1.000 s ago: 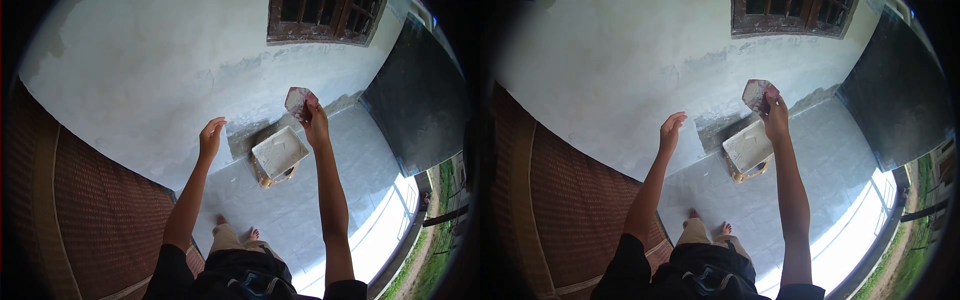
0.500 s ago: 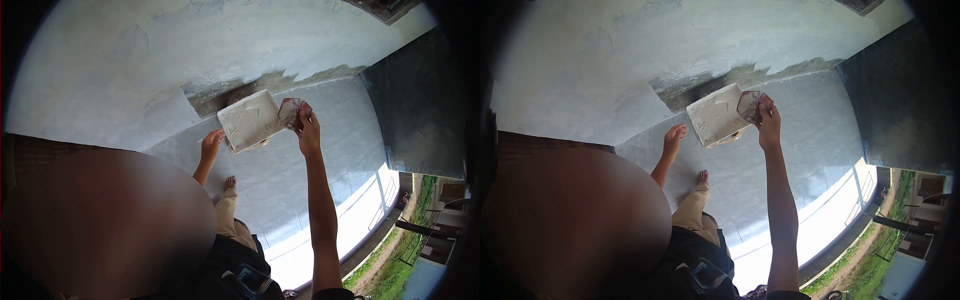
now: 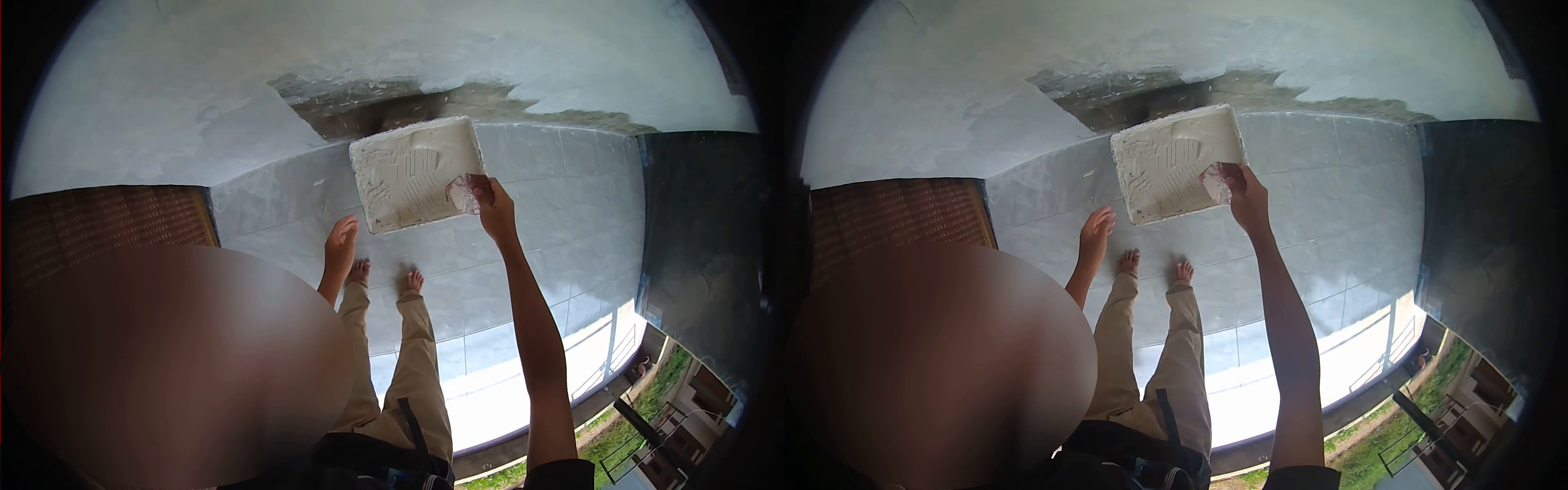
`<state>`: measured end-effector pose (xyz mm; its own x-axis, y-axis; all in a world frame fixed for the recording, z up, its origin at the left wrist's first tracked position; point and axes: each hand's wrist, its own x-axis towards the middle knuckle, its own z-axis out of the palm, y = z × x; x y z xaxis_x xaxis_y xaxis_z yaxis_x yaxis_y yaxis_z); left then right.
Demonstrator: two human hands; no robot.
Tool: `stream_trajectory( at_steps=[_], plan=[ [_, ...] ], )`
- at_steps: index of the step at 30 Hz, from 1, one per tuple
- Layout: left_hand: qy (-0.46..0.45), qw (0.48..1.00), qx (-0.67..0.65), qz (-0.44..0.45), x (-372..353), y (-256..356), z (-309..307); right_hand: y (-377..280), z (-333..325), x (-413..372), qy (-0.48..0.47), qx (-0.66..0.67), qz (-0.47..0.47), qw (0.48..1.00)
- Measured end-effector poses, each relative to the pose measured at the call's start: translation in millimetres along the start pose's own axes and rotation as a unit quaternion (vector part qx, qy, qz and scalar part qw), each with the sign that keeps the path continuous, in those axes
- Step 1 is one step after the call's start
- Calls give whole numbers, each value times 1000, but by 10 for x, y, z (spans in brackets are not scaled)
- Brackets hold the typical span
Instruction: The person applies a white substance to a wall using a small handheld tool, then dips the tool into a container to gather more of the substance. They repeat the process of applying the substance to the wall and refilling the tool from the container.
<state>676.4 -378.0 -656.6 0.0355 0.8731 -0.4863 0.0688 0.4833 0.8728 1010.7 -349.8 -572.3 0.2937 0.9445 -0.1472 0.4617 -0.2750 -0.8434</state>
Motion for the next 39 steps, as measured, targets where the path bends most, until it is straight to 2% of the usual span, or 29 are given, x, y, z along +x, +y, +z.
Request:
stream_trajectory(
  at_steps=[1,3,5,7,12,15,18,20,23,25,29,32,34,39],
  plan=[
    [21,1000,-3,7,46,-125,61,118,55,99,-44,-11,-50,998],
    [44,999,-4,7,108,-354,162,341,196,239,-97,-55,-83,990],
    [65,996,47,31,190,-508,274,510,312,365,-147,-100,-121,977],
    [75,996,43,32,324,-689,345,641,413,449,-213,-180,-177,944],
    [135,989,23,47,558,-996,533,994,587,603,-260,-228,-173,922],
    [141,988,55,28,641,-1098,570,1048,585,635,-272,-249,-177,912],
    [112,991,37,56,697,-1201,580,1160,541,686,-276,-251,-188,908],
    [109,987,73,96,700,-1215,555,1227,542,692,-276,-243,-193,910],
    [108,983,85,117,716,-1269,534,1189,539,685,-302,-202,-168,916],
    [108,985,83,105,715,-1218,547,1044,557,674,-335,-226,-145,903],
    [103,987,87,82,699,-1155,551,1007,662,751,-365,-269,-161,876],
    [121,982,90,113,710,-1183,563,1024,733,849,-388,-284,-159,862],
    [119,984,75,114,715,-1215,555,1015,760,898,-415,-263,-102,865],
    [111,986,50,112,693,-1206,550,858,743,911,-427,-249,-47,868]
  ],
)
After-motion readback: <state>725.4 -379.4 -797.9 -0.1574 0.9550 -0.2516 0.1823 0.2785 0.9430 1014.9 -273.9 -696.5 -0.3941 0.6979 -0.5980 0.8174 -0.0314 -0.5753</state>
